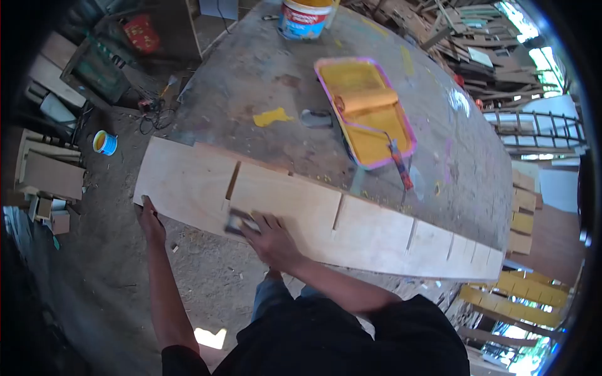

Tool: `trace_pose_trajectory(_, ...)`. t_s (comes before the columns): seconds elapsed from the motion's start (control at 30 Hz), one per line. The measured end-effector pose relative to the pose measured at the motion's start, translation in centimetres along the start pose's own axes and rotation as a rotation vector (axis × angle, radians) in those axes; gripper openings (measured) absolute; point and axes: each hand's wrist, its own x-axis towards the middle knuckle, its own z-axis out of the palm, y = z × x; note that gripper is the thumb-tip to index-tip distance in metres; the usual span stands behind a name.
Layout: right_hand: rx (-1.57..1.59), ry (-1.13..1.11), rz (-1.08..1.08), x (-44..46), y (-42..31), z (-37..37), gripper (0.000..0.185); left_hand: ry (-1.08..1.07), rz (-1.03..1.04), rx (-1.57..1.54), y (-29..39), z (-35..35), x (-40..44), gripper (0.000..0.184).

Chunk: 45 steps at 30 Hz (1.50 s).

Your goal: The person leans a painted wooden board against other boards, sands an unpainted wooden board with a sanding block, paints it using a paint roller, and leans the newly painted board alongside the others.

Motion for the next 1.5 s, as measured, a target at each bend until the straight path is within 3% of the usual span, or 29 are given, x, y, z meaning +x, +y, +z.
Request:
trace_pose_trajectory(0.07,0.043,0.135,0.038,4.9,0.2,1.3,0.035,-0.080,0.040,0.032,0.1,-0.1,0.5,0.032)
trace_pose_trajectory(0.13,0.099,0.235,0.076,10.1,-0.2,3.1,0.032,0.057,0.094,0.097,0.8,0.9,0.0,0.032)
trace_pose_trajectory(0.17,0.110,0.220,0.068,9.9,-0.1,2.8,0.032,0.088,0.235,0.255,1.4,1.8,-0.5,0.037)
trace_pose_trajectory(0.2,0.120,0.200,0.063,9.6,-0.1,2.5,0.032,0.076,0.243,0.265,2.4,2.4,-0.4,0.037)
trace_pose_trajectory(0.23,0.102,0.223,0.086,7.0,0.9,2.4,0.031,0.091,0.207,0.888,4.0,3.8,-0.4,0.045)
trace_pose_trajectory(0.3,0.029,0.174,0.169,-2.3,3.1,-0.8,0.032,0.246,0.720,1.290,0.1,4.8,1.0,0.068)
trace_pose_trajectory(0.37,-0.103,0.114,0.289,-10.1,4.9,-5.6,0.041,-0.026,0.878,1.367,-0.4,9.9,-2.8,0.078)
trace_pose_trajectory(0.43,-0.263,0.064,0.481,-17.2,5.9,-8.8,0.051,-0.132,0.819,1.476,1.1,14.7,-8.2,0.080)
trace_pose_trajectory(0.47,-0.254,0.062,0.489,-16.1,7.0,-8.4,0.051,-0.236,0.753,1.585,1.8,15.8,-9.6,0.083)
trace_pose_trajectory(0.53,-0.321,0.235,0.546,-12.2,10.3,-7.6,0.050,-0.259,0.738,1.563,2.0,16.0,-10.0,0.084)
trace_pose_trajectory(0.63,-0.260,0.304,0.674,-7.7,11.5,-8.0,0.050,-0.251,0.720,1.529,2.8,16.0,-10.6,0.084)
trace_pose_trajectory(0.73,-0.246,0.279,0.589,-14.9,6.3,-7.4,0.044,-0.236,0.725,1.554,2.5,16.7,-10.1,0.080)
trace_pose_trajectory(0.83,-0.243,0.308,0.581,-15.6,6.2,-7.6,0.041,-0.229,0.704,1.536,2.3,16.4,-10.3,0.080)
trace_pose_trajectory(0.93,-0.289,0.353,0.630,-10.7,12.3,-7.3,0.040,-0.231,0.757,1.569,2.0,16.0,-10.2,0.080)
trace_pose_trajectory(1.0,-0.288,0.441,0.610,-9.1,12.8,-8.2,0.050,-0.232,0.731,1.576,2.2,15.9,-10.6,0.080)
trace_pose_trajectory(1.1,-0.324,0.284,0.595,-16.3,6.0,-6.8,0.044,-0.211,0.719,1.530,2.5,16.8,-9.9,0.078)
trace_pose_trajectory(1.2,-0.316,0.285,0.525,-15.9,6.4,-7.1,0.042,-0.198,0.729,1.524,2.0,16.6,-10.1,0.077)
trace_pose_trajectory(1.33,-0.239,0.361,0.622,-9.0,11.1,-8.0,0.041,-0.219,0.729,1.541,2.5,16.3,-10.4,0.077)
trace_pose_trajectory(1.43,-0.443,0.165,0.497,-15.7,6.8,-5.8,0.039,-0.237,0.777,1.507,2.0,15.7,-9.9,0.078)
trace_pose_trajectory(1.5,-0.225,0.170,0.470,-19.7,2.3,-8.1,0.038,-0.321,0.786,1.462,1.9,15.8,-10.6,0.074)
